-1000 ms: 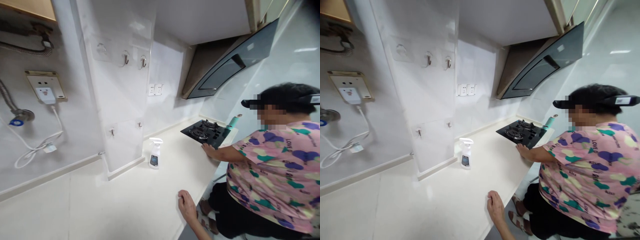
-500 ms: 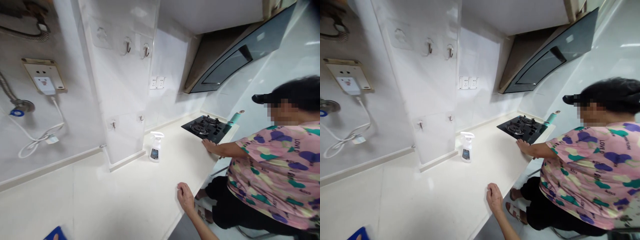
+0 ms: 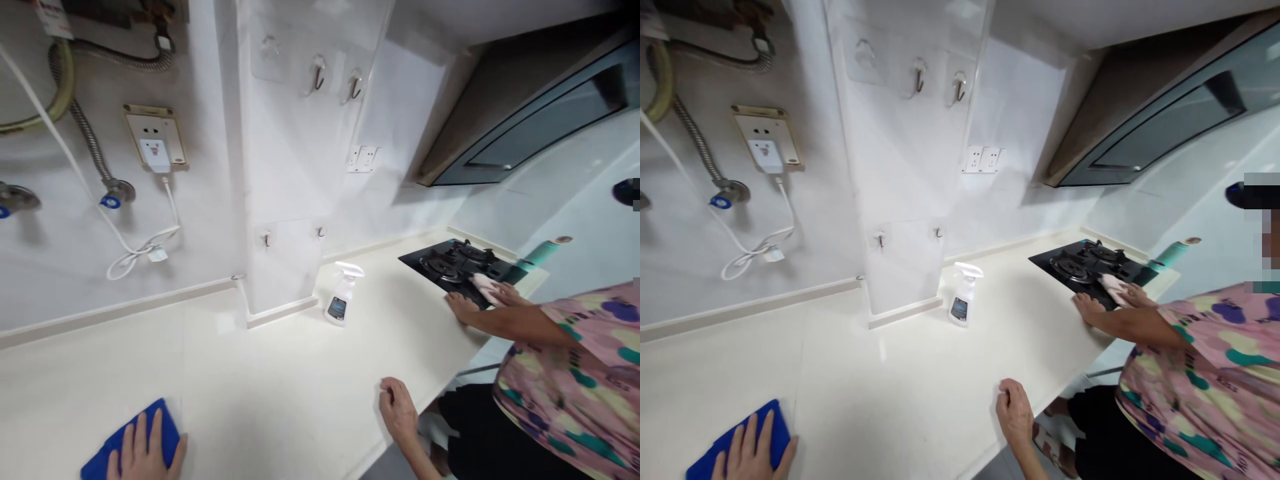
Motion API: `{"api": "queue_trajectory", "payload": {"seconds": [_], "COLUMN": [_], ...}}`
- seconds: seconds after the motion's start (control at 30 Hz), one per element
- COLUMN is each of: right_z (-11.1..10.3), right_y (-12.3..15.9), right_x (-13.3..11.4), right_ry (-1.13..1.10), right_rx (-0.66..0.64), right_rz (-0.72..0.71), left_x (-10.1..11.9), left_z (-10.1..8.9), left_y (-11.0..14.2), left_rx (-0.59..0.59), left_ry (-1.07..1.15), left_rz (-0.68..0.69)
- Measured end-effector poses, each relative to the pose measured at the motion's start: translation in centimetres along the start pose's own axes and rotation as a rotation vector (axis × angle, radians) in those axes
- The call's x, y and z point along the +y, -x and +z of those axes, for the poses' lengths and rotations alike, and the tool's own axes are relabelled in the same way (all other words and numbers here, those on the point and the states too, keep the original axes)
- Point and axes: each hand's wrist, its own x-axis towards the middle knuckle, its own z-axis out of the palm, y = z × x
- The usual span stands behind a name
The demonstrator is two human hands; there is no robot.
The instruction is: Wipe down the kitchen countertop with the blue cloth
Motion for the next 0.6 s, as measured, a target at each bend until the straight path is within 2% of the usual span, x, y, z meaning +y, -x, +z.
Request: {"api": "queue_trajectory", "payload": {"seconds": [0.1, 0.23, 0.4, 0.6], "right_z": [0.1, 0.2, 0.2, 0.2], "right_y": [0.2, 0.6, 0.7, 0.5], "right_x": [0.5, 1.2, 1.4, 1.7], "right_ry": [0.022, 0.034, -0.001, 0.026], "right_rx": [-0.02, -0.041, -0.062, -0.06], "right_rz": [0.007, 0.022, 0.026, 0.058], "left_x": [2.2, 6.6, 11.7, 15.8], "left_z": [0.0, -0.2, 0.1, 1.7], "left_y": [-1.5, -4.8, -11.1, -19.1], "left_rx": [0.04, 0.074, 0.023, 0.003], "left_ry": [0.06, 0.184, 0.298, 0.304], "left_rz": [0.03, 0.117, 0.224, 0.263]}}
